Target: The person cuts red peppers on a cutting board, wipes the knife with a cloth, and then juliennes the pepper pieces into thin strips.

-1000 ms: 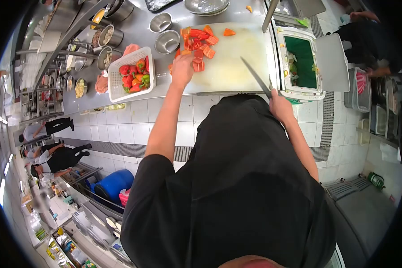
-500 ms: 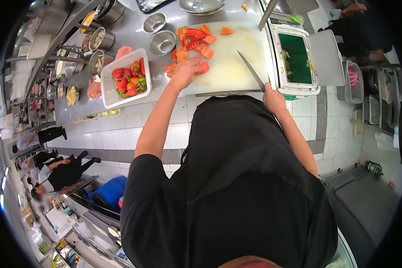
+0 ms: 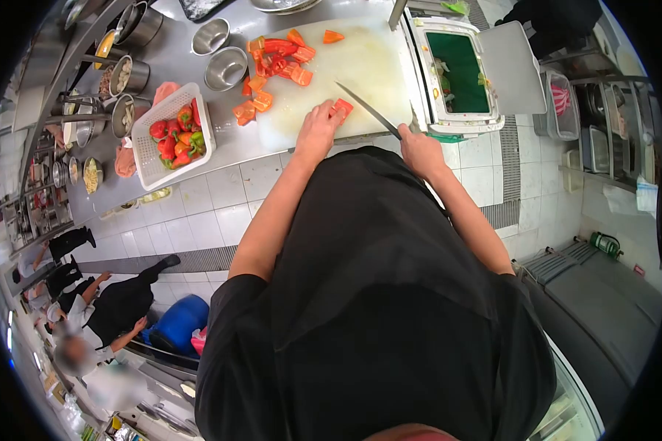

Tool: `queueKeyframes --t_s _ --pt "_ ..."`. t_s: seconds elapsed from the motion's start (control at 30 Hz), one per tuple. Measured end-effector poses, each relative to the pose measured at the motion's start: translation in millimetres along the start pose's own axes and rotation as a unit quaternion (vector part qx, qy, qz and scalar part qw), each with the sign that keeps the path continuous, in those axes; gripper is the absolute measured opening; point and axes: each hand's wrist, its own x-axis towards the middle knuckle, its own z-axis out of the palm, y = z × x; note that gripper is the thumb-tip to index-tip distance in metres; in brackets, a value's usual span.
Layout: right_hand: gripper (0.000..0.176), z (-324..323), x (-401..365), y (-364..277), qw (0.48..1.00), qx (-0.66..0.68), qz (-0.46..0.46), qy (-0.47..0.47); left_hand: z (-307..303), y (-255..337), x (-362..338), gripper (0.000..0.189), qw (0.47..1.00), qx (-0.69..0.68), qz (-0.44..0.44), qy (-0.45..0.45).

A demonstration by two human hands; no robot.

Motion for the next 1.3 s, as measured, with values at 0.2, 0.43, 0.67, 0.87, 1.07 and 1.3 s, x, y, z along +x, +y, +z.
queueKeyframes --t_s 0.2,0.43,0.67,0.87,1.07,1.3 --pt "0.025 15.2 2.7 -4.6 0.999 -0.027 -0.038 -0.015 -1.1 -10.3 -0.6 0.043 0.997 -0.022 0.076 0.009" --pt "0.027 13.2 3.2 2.1 0.999 -0.017 -0.038 -0.030 4.6 -16.2 -2.2 0.045 0.996 -0.021 0.080 0.014" --pt "0.024 14.2 9.2 4.2 0.998 -0.017 -0.045 -0.032 -11.9 -17.9 10.4 0.048 0.991 -0.045 0.113 -0.060" --pt "0.014 -28.0 -9.3 -12.2 0.996 -0.071 -0.049 -0.018 -19.3 -20.7 22.3 0.043 0.983 -0.069 0.101 -0.134" --pt "0.012 -49.2 -24.4 -21.6 0.993 -0.103 -0.040 -0.040 -22.1 -19.9 32.1 0.037 0.982 -0.080 0.103 -0.133" --pt "0.017 -6.0 2.7 -12.1 0.996 -0.064 -0.037 -0.054 -21.3 -18.9 29.4 0.036 0.982 -0.100 0.104 -0.119"
